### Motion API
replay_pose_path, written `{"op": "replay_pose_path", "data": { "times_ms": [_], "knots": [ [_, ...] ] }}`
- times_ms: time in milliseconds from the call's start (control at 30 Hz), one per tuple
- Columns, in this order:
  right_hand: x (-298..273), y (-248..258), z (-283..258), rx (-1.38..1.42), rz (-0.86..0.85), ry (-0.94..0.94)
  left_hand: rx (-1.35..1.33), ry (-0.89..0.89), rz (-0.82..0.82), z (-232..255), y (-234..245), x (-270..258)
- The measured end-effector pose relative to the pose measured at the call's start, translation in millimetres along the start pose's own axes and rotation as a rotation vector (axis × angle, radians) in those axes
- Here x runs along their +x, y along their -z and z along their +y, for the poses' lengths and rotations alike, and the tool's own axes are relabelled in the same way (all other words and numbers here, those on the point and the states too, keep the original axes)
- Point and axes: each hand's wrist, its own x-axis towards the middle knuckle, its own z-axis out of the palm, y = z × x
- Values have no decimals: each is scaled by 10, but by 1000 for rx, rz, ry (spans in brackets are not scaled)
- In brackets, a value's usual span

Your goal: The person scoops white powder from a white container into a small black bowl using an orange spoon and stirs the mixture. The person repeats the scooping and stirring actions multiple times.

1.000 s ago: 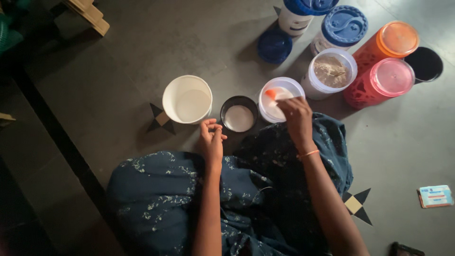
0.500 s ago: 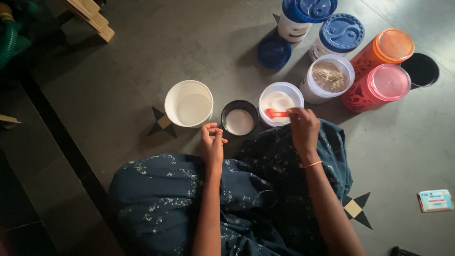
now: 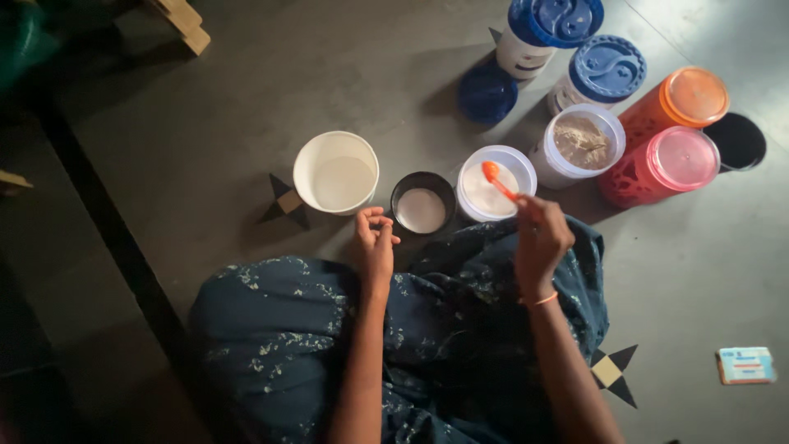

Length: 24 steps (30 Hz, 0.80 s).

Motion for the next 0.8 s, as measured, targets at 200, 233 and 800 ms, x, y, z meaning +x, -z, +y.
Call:
{"op": "replay_pose_path", "data": {
  "times_ms": [200,233,800],
  "knots": [
    [-242,-355,-397,130,-299,152,-63,4,-4,-35,-7,37],
    [-253,-413,-419,167,-379,141,-74,2,-11,-33,-4,42],
    [-378,-546,-122,397,-574,-301,-94,-25,3,-150,-13,37]
  ]
}}
